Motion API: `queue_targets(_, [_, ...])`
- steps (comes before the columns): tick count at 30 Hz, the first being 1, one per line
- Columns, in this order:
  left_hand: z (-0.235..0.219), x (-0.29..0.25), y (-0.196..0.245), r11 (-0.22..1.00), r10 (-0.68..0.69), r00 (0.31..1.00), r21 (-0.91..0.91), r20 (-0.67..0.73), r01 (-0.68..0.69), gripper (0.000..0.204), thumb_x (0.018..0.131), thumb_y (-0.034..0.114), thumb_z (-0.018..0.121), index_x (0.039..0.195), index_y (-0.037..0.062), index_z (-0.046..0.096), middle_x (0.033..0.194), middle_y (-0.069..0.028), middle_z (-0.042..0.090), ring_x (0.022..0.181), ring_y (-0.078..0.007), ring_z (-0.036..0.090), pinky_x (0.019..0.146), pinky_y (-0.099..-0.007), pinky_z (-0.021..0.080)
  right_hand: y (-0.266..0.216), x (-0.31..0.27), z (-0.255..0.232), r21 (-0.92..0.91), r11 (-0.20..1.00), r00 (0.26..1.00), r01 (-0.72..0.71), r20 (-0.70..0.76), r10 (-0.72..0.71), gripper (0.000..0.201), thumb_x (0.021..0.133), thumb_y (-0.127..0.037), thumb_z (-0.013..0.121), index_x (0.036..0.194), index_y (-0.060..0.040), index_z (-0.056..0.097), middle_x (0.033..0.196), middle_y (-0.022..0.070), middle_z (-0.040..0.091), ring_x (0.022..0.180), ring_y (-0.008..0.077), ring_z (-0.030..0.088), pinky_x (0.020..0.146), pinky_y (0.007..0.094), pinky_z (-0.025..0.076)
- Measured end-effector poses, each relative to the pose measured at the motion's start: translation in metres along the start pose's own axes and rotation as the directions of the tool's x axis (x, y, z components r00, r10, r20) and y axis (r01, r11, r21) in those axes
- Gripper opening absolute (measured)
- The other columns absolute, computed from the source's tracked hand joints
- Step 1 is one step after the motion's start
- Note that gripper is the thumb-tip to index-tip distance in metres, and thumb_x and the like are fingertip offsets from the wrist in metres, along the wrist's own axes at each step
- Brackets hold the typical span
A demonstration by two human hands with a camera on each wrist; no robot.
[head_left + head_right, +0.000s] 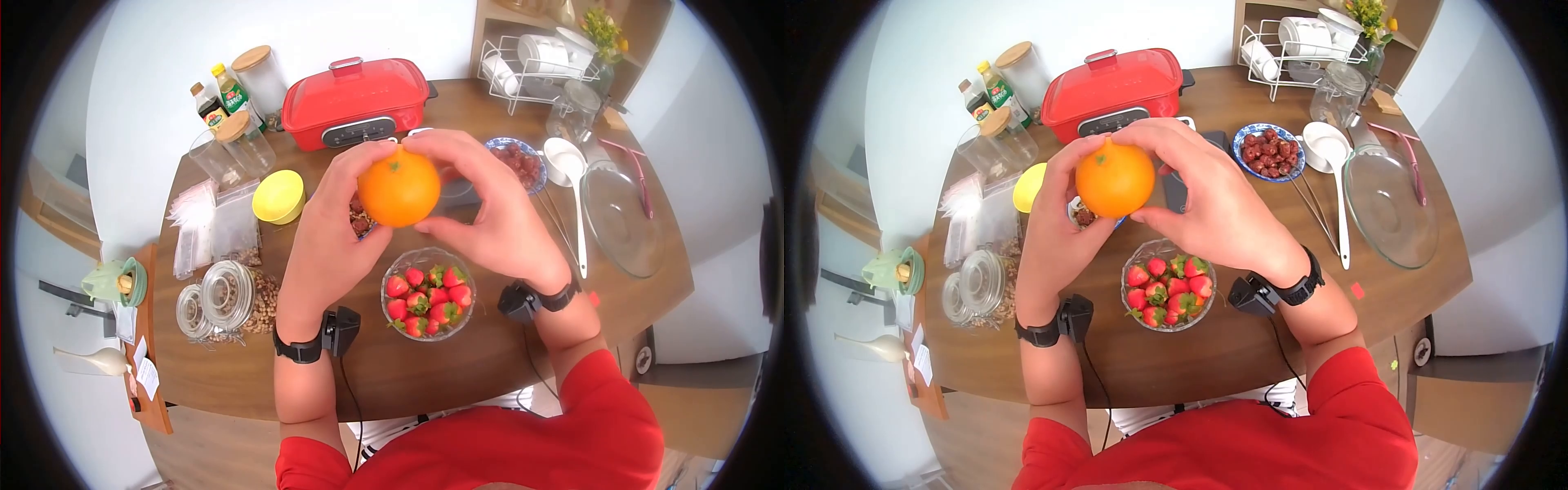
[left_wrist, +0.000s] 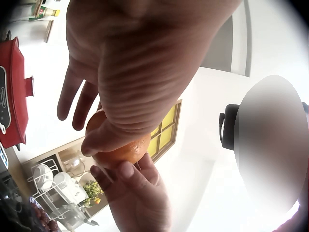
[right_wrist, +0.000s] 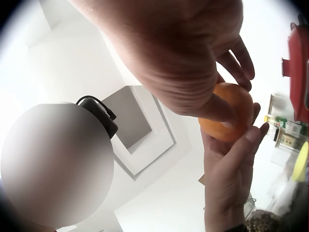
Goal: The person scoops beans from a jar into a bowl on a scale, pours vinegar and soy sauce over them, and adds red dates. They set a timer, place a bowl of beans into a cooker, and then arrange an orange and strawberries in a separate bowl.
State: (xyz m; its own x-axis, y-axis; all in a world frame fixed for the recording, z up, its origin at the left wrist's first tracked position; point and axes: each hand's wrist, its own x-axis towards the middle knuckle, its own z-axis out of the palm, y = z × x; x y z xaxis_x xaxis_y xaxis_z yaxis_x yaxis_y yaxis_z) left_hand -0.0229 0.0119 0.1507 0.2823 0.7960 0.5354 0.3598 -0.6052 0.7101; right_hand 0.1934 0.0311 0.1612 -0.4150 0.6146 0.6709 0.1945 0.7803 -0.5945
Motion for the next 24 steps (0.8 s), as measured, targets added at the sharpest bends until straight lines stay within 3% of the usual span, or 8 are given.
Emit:
queue_targets(8, [-0.0020,-0.0001,0.0007,0.999,-0.028,0.999,0.029,0.020,0.027,0.077,0.077,-0.008,0.073,0.147,0.0060,0.045,0.140,-0.0097,0.054,0.129,-0.0231,0.058,0.107,-0.0367,0.049,-0.0013,0.0017,-0.0004,-0.017,0.999,1.000,0.029,0.011,-0.029,0.072,0.071,0.006,0.081,0.137,-0.0073,0.056,0.129,0.0122,0.061,0.107,0.0273,0.062,0.085,0.0356,0.054])
queue_targets(14, [0.0007,0.0001,0.0009,1.000,-0.025,0.999,0.018,0.021,0.025,0.081,0.076,-0.006,0.076,0.149,0.0070,0.042,0.137,-0.0106,0.056,0.123,-0.0224,0.061,0.104,-0.0359,0.050,-0.0020,0.0002,-0.0004,-0.031,1.000,1.000,0.000,-0.004,0.000,0.072,0.072,-0.002,0.084,0.138,-0.0035,0.056,0.120,0.0132,0.062,0.095,0.0259,0.062,0.082,0.0350,0.053])
queue_targets(16, [0.0038,-0.0011,-0.0019,0.999,0.016,0.999,-0.040,-0.040,-0.017,0.074,0.079,0.003,0.079,0.144,0.0087,0.045,0.133,-0.0120,0.061,0.116,-0.0259,0.066,0.092,-0.0351,0.055,-0.0017,-0.0008,-0.0010,-0.055,0.998,1.000,-0.001,-0.002,0.001,0.070,0.073,-0.006,0.084,0.138,-0.0021,0.056,0.117,0.0133,0.061,0.091,0.0252,0.062,0.081,0.0348,0.053])
queue_targets(17, [0.0039,-0.0018,-0.0016,0.999,0.016,0.999,-0.040,-0.039,-0.017,0.074,0.079,0.003,0.079,0.144,0.0087,0.045,0.133,-0.0120,0.061,0.116,-0.0259,0.066,0.092,-0.0351,0.055,-0.0016,-0.0010,-0.0011,-0.055,0.998,1.000,-0.002,-0.002,0.002,0.070,0.073,-0.006,0.084,0.138,-0.0021,0.056,0.117,0.0133,0.061,0.091,0.0252,0.062,0.081,0.0348,0.053])
queue_targets(19, [0.0037,-0.0035,-0.0009,0.995,-0.050,0.999,-0.082,-0.020,0.048,0.075,0.079,0.004,0.081,0.143,0.0091,0.042,0.132,-0.0132,0.061,0.119,-0.0254,0.066,0.093,-0.0357,0.055,-0.0015,-0.0013,-0.0013,-0.055,0.998,1.000,-0.025,0.001,0.025,0.068,0.075,-0.009,0.084,0.137,-0.0018,0.056,0.117,0.0131,0.061,0.090,0.0246,0.062,0.080,0.0345,0.053])
queue_targets(24, [0.0013,-0.0023,0.0019,0.997,-0.067,0.998,-0.045,0.016,0.068,0.079,0.079,0.002,0.081,0.145,0.0100,0.038,0.128,-0.0112,0.062,0.115,-0.0206,0.065,0.089,-0.0322,0.054,0.0003,-0.0020,-0.0008,-0.035,0.998,0.999,-0.051,-0.009,0.051,0.066,0.075,-0.010,0.084,0.135,-0.0011,0.058,0.114,0.0120,0.061,0.087,0.0222,0.061,0.078,0.0331,0.053])
